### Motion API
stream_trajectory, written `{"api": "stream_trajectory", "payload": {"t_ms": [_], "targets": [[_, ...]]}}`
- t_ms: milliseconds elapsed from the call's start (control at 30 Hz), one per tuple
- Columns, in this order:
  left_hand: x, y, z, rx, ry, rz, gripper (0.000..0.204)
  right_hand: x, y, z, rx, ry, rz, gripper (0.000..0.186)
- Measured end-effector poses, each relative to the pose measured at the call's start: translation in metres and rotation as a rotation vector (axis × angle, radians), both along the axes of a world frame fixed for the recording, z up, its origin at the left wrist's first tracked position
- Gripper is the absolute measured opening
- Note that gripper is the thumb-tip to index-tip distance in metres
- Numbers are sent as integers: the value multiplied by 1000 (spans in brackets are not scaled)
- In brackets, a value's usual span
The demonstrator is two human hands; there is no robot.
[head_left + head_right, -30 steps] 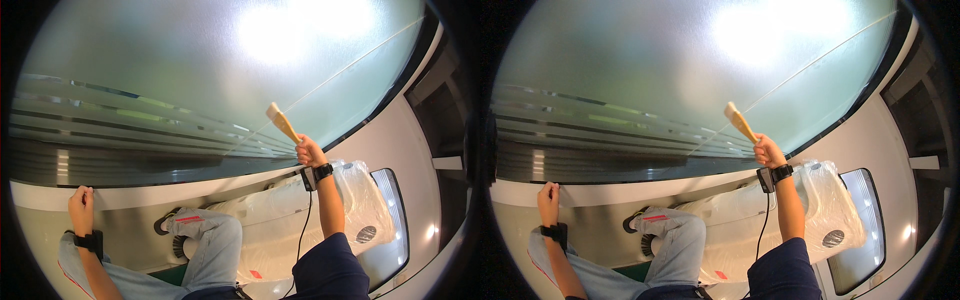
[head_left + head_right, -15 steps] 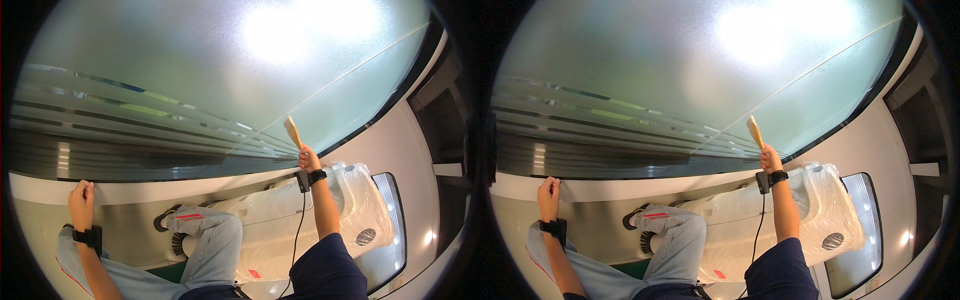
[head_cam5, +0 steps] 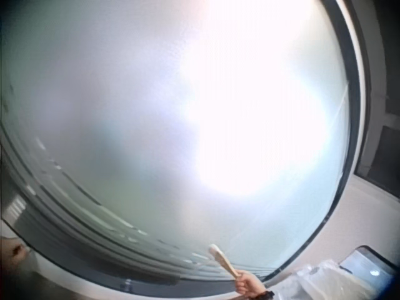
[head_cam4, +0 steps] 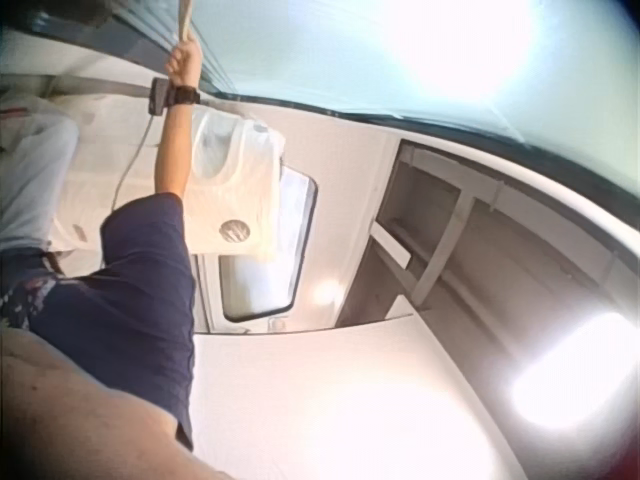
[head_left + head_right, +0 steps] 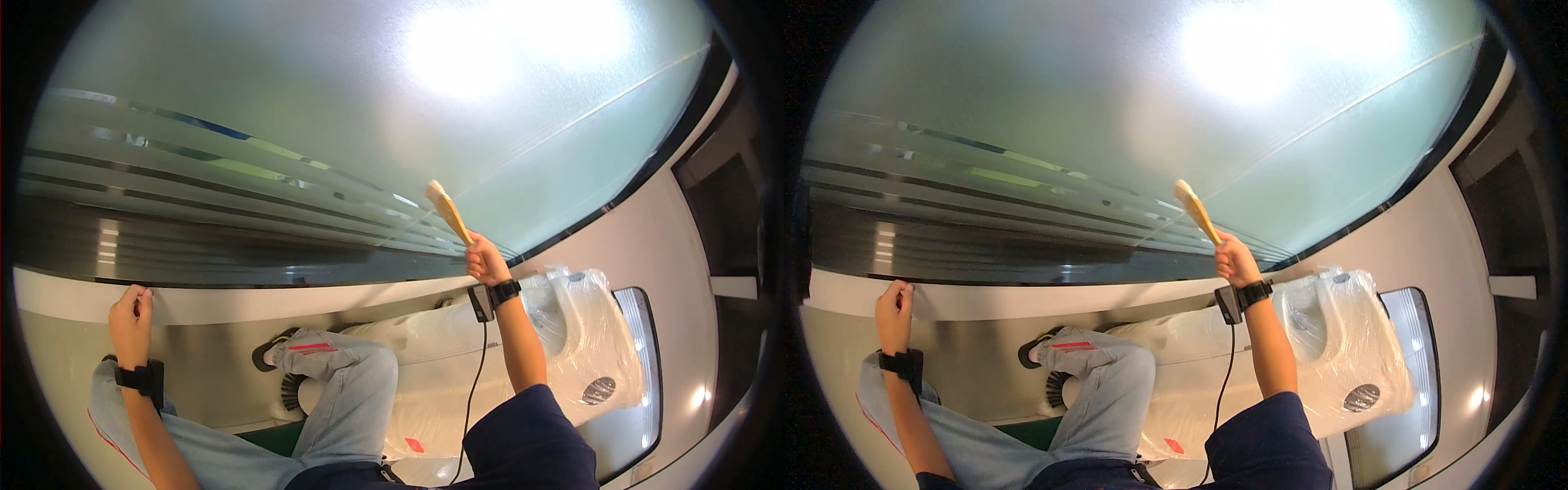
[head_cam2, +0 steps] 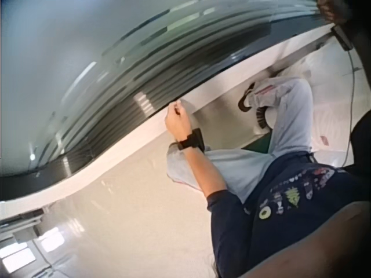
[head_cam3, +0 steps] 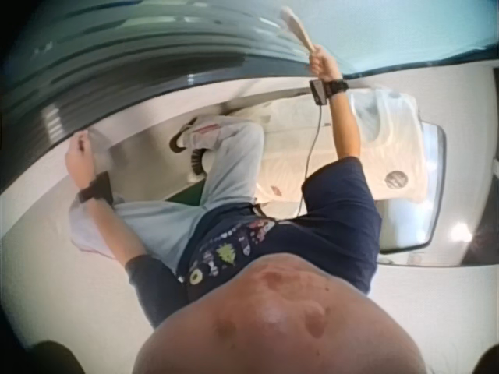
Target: Using a paintbrush to clean or apply material to the frame and surface of a frosted glass partition.
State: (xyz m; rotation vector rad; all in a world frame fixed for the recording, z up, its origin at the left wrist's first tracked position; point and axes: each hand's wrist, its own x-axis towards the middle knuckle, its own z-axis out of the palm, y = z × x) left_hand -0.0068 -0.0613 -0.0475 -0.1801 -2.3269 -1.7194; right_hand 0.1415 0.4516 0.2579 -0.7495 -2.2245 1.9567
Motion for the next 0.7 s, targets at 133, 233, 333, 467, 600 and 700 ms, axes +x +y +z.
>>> {"api": "stream_trajectory", "payload": {"t_ms": [133,233,333,467,600,700], "targets": [[0,-4,1,-20,-15,8,17,19,33,4,20,59,-256,51],[-1,-3,1,-40,4,0,17,28,42,11,32,186,-519,52],[-1,-2,0,-29,0,11,18,27,32,26,139,327,-385,56],[-2,0,-1,-25,-9,16,18,9,7,32,369,391,-346,47],[-2,0,-1,-18,-9,18,18,4,-11,9,444,292,-405,36],[-2,0,0,-29,-9,18,18,9,-15,-6,500,125,-317,36]]}}
